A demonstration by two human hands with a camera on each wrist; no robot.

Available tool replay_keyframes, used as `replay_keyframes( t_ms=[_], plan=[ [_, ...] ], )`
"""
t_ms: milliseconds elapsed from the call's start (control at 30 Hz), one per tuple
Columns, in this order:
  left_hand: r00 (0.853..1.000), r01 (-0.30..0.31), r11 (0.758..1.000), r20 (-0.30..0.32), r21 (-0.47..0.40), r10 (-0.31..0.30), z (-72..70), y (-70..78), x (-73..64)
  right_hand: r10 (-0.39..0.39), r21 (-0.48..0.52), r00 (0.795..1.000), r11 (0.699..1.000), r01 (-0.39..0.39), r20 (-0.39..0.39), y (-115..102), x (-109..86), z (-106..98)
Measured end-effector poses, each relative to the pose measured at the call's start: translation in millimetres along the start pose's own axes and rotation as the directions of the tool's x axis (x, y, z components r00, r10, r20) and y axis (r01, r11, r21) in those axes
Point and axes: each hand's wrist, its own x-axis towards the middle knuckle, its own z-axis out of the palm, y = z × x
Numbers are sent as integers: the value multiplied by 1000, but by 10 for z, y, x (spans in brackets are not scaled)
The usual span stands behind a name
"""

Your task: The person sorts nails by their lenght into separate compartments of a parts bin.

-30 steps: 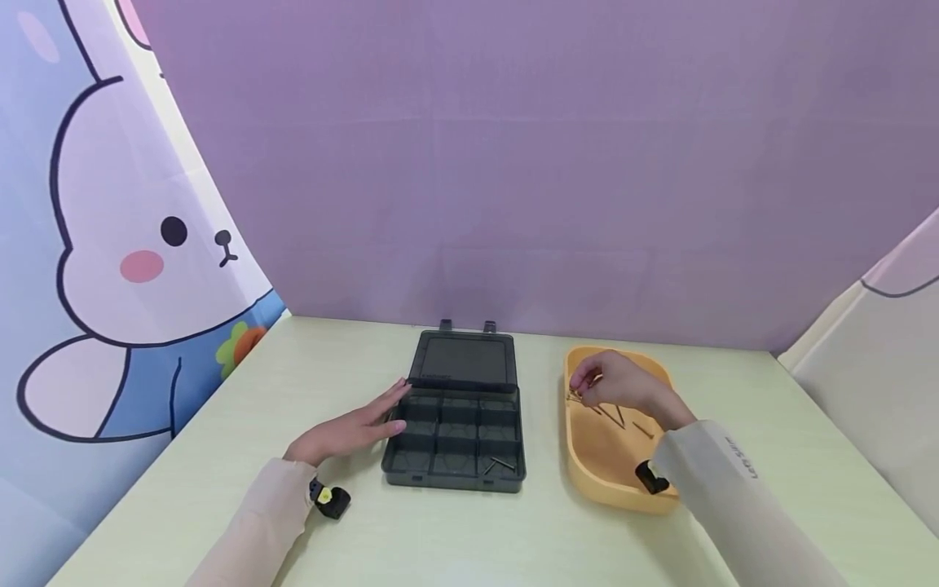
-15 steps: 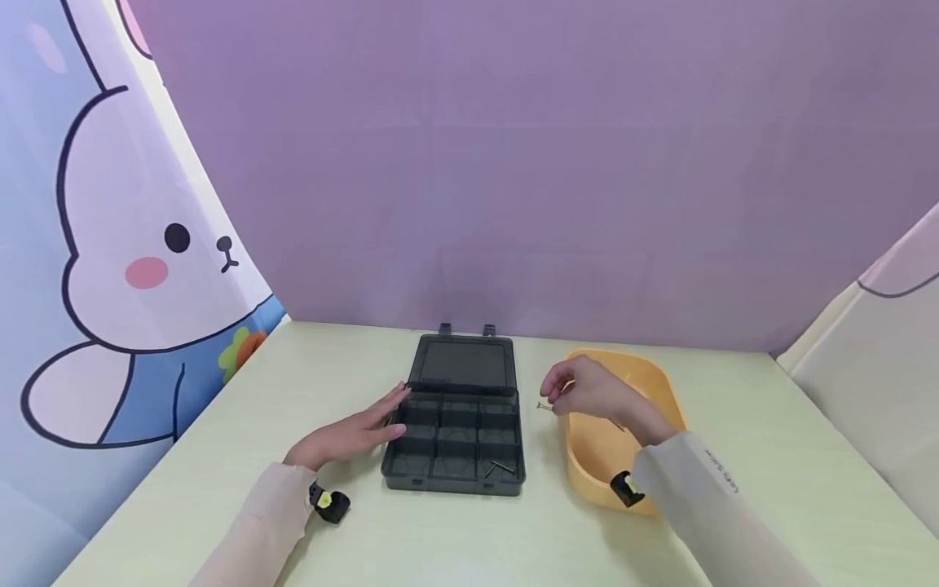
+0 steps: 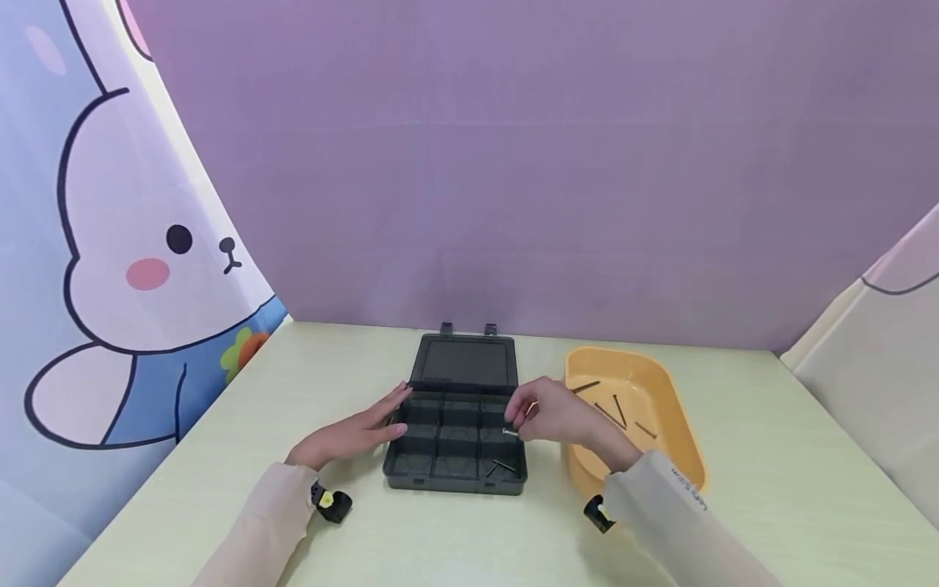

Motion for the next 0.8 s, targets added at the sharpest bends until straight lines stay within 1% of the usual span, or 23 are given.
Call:
replay_keyframes(
  t_ms=[100,333,533,700,800],
  plan=[
    [1000,-4,1000,1,-8,4,1,-9,13,-15,-6,1000,1000,15,0,10,0,50],
    [1000,-1,1000,3,-12,1,22,-34,43,-85,-21,996,996,84,-15,33,2,140],
    [1000,-6,1000,2,-6,6,43,-16,87,-84,0,996,996,84,-31,85,-23,155],
    [1000,-5,1000,6,-11,5,34,-33,77,-88,7,995,996,88,-37,104,-10,193],
    [1000,0,1000,-4,-16,0,12,-53,66,-97,9,995,995,97,-33,105,25,217]
  ],
)
